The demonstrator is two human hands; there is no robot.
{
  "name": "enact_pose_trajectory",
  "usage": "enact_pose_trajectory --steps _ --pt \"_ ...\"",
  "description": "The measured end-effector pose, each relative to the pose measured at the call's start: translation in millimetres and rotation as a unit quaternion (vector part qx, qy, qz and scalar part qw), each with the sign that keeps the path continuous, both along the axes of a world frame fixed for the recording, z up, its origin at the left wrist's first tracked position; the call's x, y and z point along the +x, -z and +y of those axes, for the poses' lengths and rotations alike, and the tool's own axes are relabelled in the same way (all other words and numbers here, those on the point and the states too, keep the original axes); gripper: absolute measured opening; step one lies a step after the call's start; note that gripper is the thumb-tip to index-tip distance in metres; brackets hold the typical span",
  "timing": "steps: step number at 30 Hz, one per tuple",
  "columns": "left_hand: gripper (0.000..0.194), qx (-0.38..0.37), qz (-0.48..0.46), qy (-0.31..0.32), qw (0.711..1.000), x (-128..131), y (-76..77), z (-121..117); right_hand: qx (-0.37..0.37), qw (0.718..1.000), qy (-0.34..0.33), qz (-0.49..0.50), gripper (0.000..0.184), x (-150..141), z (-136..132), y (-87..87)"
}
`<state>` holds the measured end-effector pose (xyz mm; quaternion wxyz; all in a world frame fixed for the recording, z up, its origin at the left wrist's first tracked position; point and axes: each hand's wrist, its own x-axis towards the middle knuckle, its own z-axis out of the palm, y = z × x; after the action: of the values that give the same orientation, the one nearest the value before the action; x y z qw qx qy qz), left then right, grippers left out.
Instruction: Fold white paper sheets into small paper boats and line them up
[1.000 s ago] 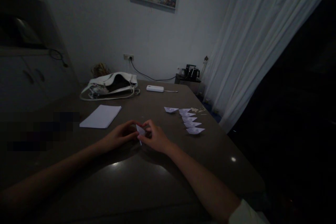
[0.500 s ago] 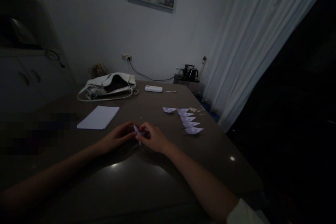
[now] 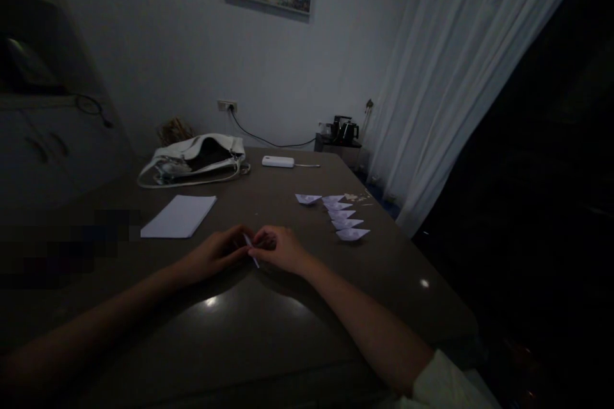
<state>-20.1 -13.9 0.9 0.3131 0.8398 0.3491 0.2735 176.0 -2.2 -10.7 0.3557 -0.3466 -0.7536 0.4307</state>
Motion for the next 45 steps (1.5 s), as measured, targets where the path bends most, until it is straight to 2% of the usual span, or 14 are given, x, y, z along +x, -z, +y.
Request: enact_pose_trajectory --steps 6,20,26,32,40,45 --pt "0.024 0.001 0.013 0.003 1.0 0.3 -2.1 -0.5 -0.013 1.0 0.004 0.011 0.02 -0.9 3.1 4.9" --pt "0.026 -0.01 0.0 -0.006 1.0 0.5 -1.5 0.7 -0.003 1.0 0.001 0.013 0.017 -1.0 1.8 1.7" --pt "0.021 0.018 0.016 -0.031 0.999 -0.4 -1.4 0.9 0.005 1.0 -0.005 0.029 0.016 0.1 4.3 5.6" --pt "0.014 0.029 0.026 -0.006 0.999 -0.8 -1.8 1.7 -0.001 1.0 -0.006 0.007 0.015 2.1 4.3 3.7" --pt "0.015 0.046 0.037 0.005 0.998 -2.8 -2.6 3.2 0.115 0.986 0.035 -0.116 0.012 4.3 -1.8 -5.9" --pt "0.015 0.054 0.046 0.001 0.997 -1.4 -2.3 3.0 0.138 0.978 0.054 -0.144 0.008 2.7 -2.5 -6.6"
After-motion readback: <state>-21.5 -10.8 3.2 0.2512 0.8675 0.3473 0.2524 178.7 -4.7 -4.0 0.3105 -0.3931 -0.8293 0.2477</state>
